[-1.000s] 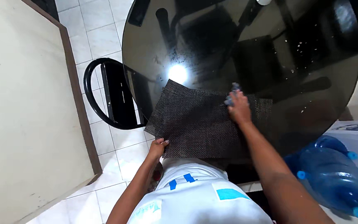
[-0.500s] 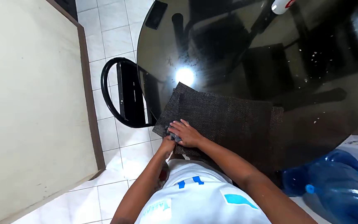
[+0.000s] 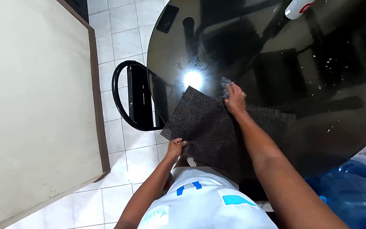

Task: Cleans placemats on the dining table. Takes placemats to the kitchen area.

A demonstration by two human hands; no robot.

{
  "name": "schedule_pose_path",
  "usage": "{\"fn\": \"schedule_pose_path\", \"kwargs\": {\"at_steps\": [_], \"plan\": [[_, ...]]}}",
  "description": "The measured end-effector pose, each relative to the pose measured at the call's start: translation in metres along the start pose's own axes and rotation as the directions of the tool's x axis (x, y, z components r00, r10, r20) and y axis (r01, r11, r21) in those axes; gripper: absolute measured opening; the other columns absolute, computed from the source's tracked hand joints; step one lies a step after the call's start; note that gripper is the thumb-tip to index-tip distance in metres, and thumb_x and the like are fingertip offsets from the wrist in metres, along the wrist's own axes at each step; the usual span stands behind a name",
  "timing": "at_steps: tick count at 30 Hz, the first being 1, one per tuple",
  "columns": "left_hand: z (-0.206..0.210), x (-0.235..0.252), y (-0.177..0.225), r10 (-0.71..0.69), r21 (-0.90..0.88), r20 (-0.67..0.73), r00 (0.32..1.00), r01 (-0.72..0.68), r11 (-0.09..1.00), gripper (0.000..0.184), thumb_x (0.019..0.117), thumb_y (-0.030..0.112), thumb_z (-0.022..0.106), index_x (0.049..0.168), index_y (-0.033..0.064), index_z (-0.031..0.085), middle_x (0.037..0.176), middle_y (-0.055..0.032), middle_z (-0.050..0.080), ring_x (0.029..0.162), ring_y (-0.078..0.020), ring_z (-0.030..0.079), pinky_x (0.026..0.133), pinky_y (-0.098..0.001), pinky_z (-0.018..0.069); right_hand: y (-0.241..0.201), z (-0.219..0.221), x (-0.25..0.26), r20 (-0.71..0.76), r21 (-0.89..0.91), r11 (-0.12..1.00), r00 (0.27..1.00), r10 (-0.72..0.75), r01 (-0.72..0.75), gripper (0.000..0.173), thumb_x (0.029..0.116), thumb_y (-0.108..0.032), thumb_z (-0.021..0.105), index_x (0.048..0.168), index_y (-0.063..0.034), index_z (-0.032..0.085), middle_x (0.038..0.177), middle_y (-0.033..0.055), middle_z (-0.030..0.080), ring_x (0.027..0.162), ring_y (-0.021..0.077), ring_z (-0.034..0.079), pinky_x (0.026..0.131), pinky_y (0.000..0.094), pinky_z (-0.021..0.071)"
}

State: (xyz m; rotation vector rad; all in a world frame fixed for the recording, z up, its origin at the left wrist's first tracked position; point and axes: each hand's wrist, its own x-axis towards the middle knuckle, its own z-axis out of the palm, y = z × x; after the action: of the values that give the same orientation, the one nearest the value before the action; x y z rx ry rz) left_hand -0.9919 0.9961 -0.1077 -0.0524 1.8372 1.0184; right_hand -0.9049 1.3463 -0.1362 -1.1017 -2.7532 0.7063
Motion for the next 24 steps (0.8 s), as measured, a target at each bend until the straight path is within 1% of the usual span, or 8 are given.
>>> {"fn": "schedule_pose_path", "kwargs": {"at_steps": [4, 6, 9, 11, 14, 17, 21, 24], "plan": [[0.004, -0.002, 0.001, -0.054, -0.164, -0.023, 0.998, 0.049, 0.985, 0.02, 0.1026, 0.012, 0.061, 0.114, -0.0038, 0.069, 0.101, -0.0142, 0.072, 0.089, -0.0181, 0.069, 0.083, -0.0367, 0.0578, -0.03, -0.016, -0.039, -0.23, 0.05, 0.998, 0.972, 0.051, -0.041, 0.068, 0.0916, -0.014, 0.066, 0.155, -0.0044, 0.043, 0.159, 0.0254, 0.04, 0.139, 0.0492, 0.045, 0.108, 0.066, 0.0412], [0.007, -0.002, 0.004, -0.107, -0.222, -0.01, 0.994, 0.102, 0.97, 0.031, 0.1076, 0.026, 0.055, 0.111, -0.0015, 0.068, 0.095, -0.0123, 0.072, 0.084, -0.0184, 0.07, 0.077, -0.0377, 0.0592, -0.097, -0.003, -0.091, -0.095, 0.083, 0.996, 0.995, -0.038, 0.046, 0.069, 0.0885, -0.023, 0.07, 0.153, -0.0102, 0.049, 0.16, 0.021, 0.041, 0.147, 0.0469, 0.036, 0.11, 0.071, 0.0338], [0.01, 0.003, 0.016, -0.159, -0.191, -0.035, 0.987, 0.149, 0.97, 0.031, 0.1094, 0.025, 0.046, 0.113, -0.0003, 0.063, 0.093, -0.0126, 0.068, 0.082, -0.0205, 0.066, 0.074, -0.0402, 0.0564, -0.159, 0.068, -0.156, 0.254, 0.152, 0.969, 0.939, -0.231, 0.197, 0.07, 0.0897, -0.043, 0.067, 0.154, -0.0231, 0.049, 0.167, 0.0155, 0.031, 0.158, 0.0452, 0.009, 0.118, 0.0787, 0.0023], [0.008, 0.005, 0.015, -0.133, -0.097, -0.054, 0.99, 0.128, 0.987, 0.029, 0.1093, 0.019, 0.044, 0.113, -0.0028, 0.063, 0.095, -0.0146, 0.068, 0.084, -0.0219, 0.066, 0.077, -0.0422, 0.0568, -0.157, 0.092, -0.174, 0.278, 0.163, 0.947, 0.909, -0.312, 0.276, 0.074, 0.088, -0.041, 0.069, 0.156, -0.0222, 0.046, 0.165, 0.0191, 0.034, 0.156, 0.0455, 0.018, 0.12, 0.075, 0.0078], [0.012, 0.008, 0.013, -0.055, -0.043, -0.112, 0.992, 0.05, 0.998, 0.025, 0.1071, 0.015, 0.052, 0.103, -0.004, 0.068, 0.091, -0.0136, 0.069, 0.081, -0.0195, 0.066, 0.077, -0.0402, 0.0566, -0.131, 0.077, -0.176, 0.345, 0.187, 0.928, 0.863, -0.369, 0.322, 0.078, 0.0871, -0.03, 0.076, 0.157, -0.0145, 0.043, 0.167, 0.0199, 0.029, 0.155, 0.0435, 0.022, 0.124, 0.0634, 0.017], [0.013, 0.01, 0.014, -0.044, -0.044, -0.143, 0.989, 0.038, 0.998, 0.026, 0.1072, 0.017, 0.054, 0.108, -0.0049, 0.067, 0.096, -0.0151, 0.067, 0.085, -0.0193, 0.064, 0.081, -0.0403, 0.0547, -0.074, 0.051, -0.202, 0.308, 0.141, 0.95, 0.9, -0.31, 0.279, 0.078, 0.0822, -0.023, 0.079, 0.154, -0.013, 0.048, 0.165, 0.0187, 0.033, 0.155, 0.0432, 0.025, 0.124, 0.0633, 0.019], [0.012, 0.004, 0.019, 0.0, -0.024, -0.125, 0.992, -0.003, 1.0, 0.026, 0.1076, 0.017, 0.053, 0.104, -0.0041, 0.068, 0.095, -0.014, 0.066, 0.085, -0.0184, 0.062, 0.08, -0.0396, 0.0531, 0.038, 0.014, -0.253, 0.045, -0.033, 0.998, 0.998, -0.044, 0.045, 0.069, 0.0843, -0.025, 0.066, 0.149, -0.0053, 0.052, 0.161, 0.0242, 0.039, 0.15, 0.0475, 0.032, 0.121, 0.0685, 0.0226], [0.016, -0.001, 0.029, 0.052, -0.02, -0.135, 0.989, -0.055, 0.998, 0.027, 0.1086, 0.018, 0.051, 0.105, -0.0035, 0.067, 0.095, -0.0131, 0.066, 0.084, -0.0174, 0.062, 0.08, -0.038, 0.0535, 0.113, -0.021, -0.281, -0.108, -0.124, 0.961, 0.966, 0.233, -0.246, 0.064, 0.0928, -0.021, 0.056, 0.151, 0.0036, 0.045, 0.161, 0.0326, 0.032, 0.149, 0.0528, 0.029, 0.121, 0.0668, 0.0229]]}}
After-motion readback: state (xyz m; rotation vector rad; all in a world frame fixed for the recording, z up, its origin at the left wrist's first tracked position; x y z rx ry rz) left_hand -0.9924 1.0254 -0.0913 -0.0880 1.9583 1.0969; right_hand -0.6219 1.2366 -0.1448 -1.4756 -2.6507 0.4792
